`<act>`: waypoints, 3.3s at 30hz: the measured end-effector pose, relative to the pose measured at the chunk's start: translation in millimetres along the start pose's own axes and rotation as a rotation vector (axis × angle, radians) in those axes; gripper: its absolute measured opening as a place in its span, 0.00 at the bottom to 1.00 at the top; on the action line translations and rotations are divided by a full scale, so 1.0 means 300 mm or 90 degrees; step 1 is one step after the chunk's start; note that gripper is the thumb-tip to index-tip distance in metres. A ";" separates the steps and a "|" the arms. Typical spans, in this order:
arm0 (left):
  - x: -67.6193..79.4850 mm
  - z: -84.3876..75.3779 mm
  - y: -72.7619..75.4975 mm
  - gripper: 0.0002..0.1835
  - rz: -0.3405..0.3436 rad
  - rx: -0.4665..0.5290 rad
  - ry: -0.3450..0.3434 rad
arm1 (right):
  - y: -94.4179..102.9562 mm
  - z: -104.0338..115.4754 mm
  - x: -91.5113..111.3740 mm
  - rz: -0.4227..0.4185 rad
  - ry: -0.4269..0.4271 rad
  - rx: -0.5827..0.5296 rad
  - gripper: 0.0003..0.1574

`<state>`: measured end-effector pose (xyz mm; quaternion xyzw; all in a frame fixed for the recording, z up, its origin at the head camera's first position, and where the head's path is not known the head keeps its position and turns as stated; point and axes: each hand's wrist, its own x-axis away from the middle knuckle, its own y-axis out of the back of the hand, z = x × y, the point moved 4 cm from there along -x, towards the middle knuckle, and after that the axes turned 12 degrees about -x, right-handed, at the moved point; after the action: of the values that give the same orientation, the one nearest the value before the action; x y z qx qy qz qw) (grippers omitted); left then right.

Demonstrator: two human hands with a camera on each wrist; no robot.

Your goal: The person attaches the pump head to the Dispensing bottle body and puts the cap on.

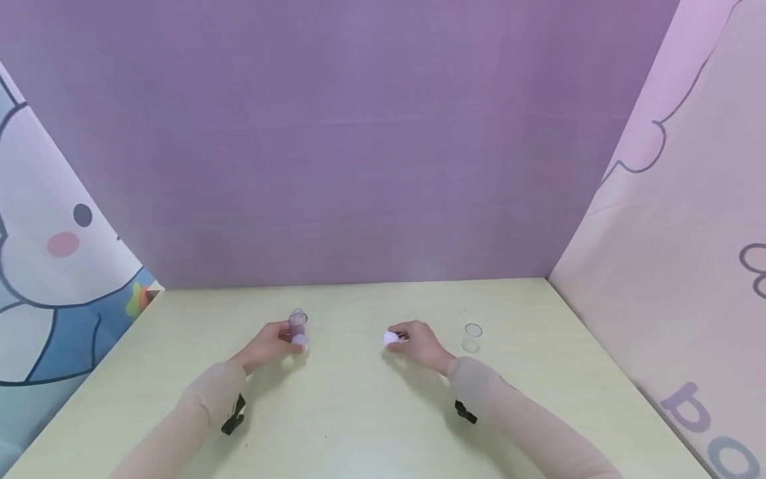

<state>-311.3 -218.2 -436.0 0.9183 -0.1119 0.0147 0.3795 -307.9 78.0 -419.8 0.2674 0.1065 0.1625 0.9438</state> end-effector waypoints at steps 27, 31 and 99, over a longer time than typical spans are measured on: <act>0.017 -0.093 -0.051 0.22 0.008 0.046 -0.044 | 0.074 -0.025 0.068 -0.056 -0.029 -0.122 0.23; 0.015 -0.096 -0.060 0.21 0.012 0.046 -0.039 | 0.079 -0.032 0.074 -0.060 -0.039 -0.129 0.23; -0.057 -0.286 -0.134 0.21 0.075 -0.033 -0.124 | 0.122 0.138 0.033 -0.038 -0.021 -0.144 0.23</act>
<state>-314.2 -127.4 -404.7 0.8969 -0.2024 -0.0555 0.3892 -295.9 91.6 -366.7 0.1589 0.0798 0.1405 0.9740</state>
